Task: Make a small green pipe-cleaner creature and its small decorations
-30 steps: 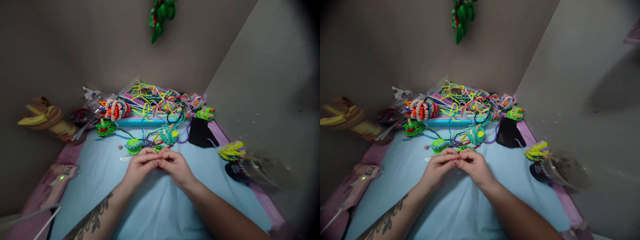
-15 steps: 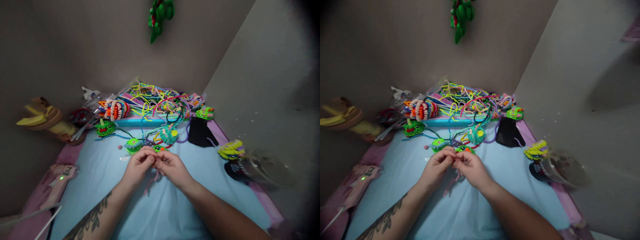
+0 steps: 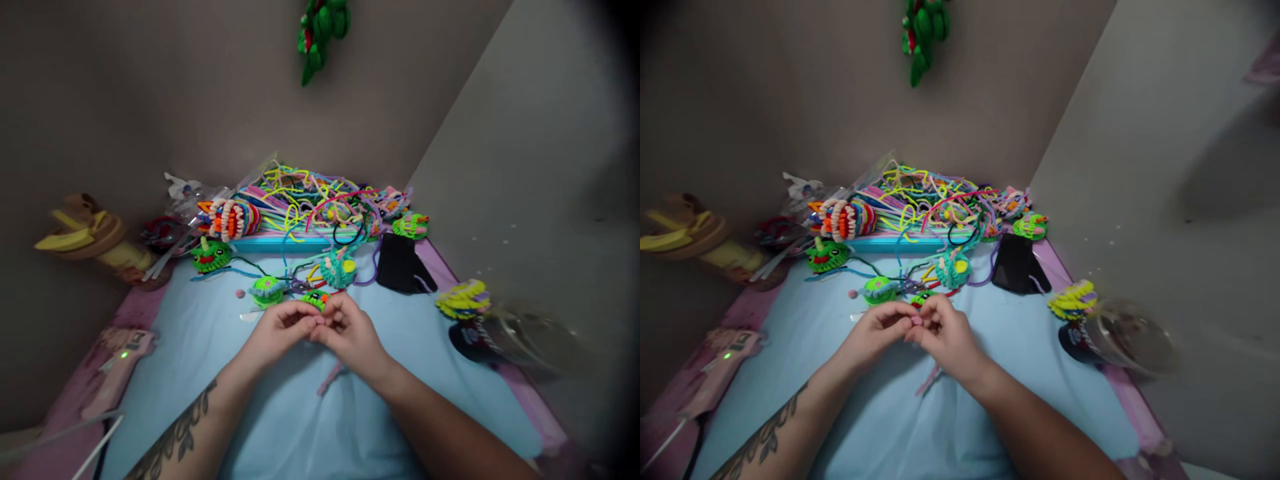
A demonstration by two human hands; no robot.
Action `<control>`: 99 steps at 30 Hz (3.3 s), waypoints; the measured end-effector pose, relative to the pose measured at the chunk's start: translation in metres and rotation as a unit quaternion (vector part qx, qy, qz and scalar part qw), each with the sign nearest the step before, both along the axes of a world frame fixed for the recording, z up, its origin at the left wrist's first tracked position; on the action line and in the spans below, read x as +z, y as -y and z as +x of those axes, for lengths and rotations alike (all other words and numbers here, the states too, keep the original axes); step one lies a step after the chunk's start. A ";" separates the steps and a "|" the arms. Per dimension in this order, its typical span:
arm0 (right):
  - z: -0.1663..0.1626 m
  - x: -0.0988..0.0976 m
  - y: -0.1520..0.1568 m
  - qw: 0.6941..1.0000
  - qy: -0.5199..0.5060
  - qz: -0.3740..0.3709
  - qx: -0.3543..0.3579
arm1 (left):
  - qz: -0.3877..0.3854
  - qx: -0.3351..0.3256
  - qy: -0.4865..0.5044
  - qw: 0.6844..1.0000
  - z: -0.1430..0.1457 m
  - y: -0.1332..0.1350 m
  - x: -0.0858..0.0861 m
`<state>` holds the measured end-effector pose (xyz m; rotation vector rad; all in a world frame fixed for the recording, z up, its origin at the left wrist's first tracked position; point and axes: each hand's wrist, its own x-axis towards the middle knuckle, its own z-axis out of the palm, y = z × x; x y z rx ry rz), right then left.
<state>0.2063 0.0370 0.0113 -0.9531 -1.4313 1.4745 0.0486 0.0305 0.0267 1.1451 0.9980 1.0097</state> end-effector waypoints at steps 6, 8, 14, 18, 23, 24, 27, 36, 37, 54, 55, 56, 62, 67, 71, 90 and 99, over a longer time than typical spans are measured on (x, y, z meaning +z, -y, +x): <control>0.004 0.005 -0.002 0.987 0.101 0.112 0.061 | 0.018 -0.018 -0.054 0.998 -0.003 -0.002 0.005; 0.004 0.006 -0.003 0.975 0.135 0.173 0.036 | 0.027 -0.011 -0.060 0.998 -0.002 -0.002 0.005; 0.007 0.004 -0.010 0.905 0.178 0.386 -0.033 | 0.060 -0.002 -0.149 0.987 0.000 -0.002 0.003; 0.008 0.005 -0.011 0.892 0.159 0.418 -0.065 | 0.056 -0.003 -0.157 0.986 0.000 0.000 0.004; 0.006 0.004 -0.010 0.900 0.155 0.398 -0.079 | 0.050 -0.009 -0.123 0.991 -0.001 0.000 0.006; 0.006 0.003 -0.010 0.900 0.156 0.399 -0.082 | 0.047 -0.014 -0.119 0.992 -0.002 0.000 0.006; 0.005 0.002 -0.010 0.898 0.156 0.401 -0.089 | 0.039 -0.021 -0.114 0.992 -0.003 -0.001 0.007; 0.015 0.005 -0.017 0.867 0.235 0.437 -0.044 | 0.021 0.073 -0.127 0.989 -0.004 -0.004 0.005; 0.016 0.005 -0.018 0.858 0.239 0.453 -0.037 | 0.023 0.069 -0.138 0.988 -0.004 -0.004 0.004; 0.003 0.010 -0.012 0.992 -0.114 -0.051 0.013 | 0.263 0.006 -0.189 0.946 0.000 0.006 0.006; 0.000 0.008 -0.011 0.985 -0.147 -0.092 0.005 | 0.309 0.028 -0.214 0.926 0.001 0.007 0.003; -0.003 0.007 -0.009 0.974 -0.181 -0.139 0.003 | 0.357 0.047 -0.240 0.901 0.001 0.008 0.000; -0.012 0.008 -0.003 0.903 -0.273 -0.329 0.050 | 0.512 0.107 -0.369 0.769 -0.002 0.011 -0.013; -0.011 0.007 -0.003 0.889 -0.274 -0.359 0.073 | 0.504 0.130 -0.390 0.760 -0.004 0.012 -0.012; -0.011 0.004 -0.003 0.885 -0.273 -0.370 0.078 | 0.515 0.101 -0.385 0.760 -0.006 0.012 -0.012; -0.003 0.001 -0.002 0.996 0.021 -0.075 0.035 | 0.067 0.157 -0.131 0.976 0.011 0.007 -0.002; 0.009 -0.003 -0.004 0.947 0.130 0.294 0.008 | -0.097 0.157 0.019 0.983 0.006 0.001 0.003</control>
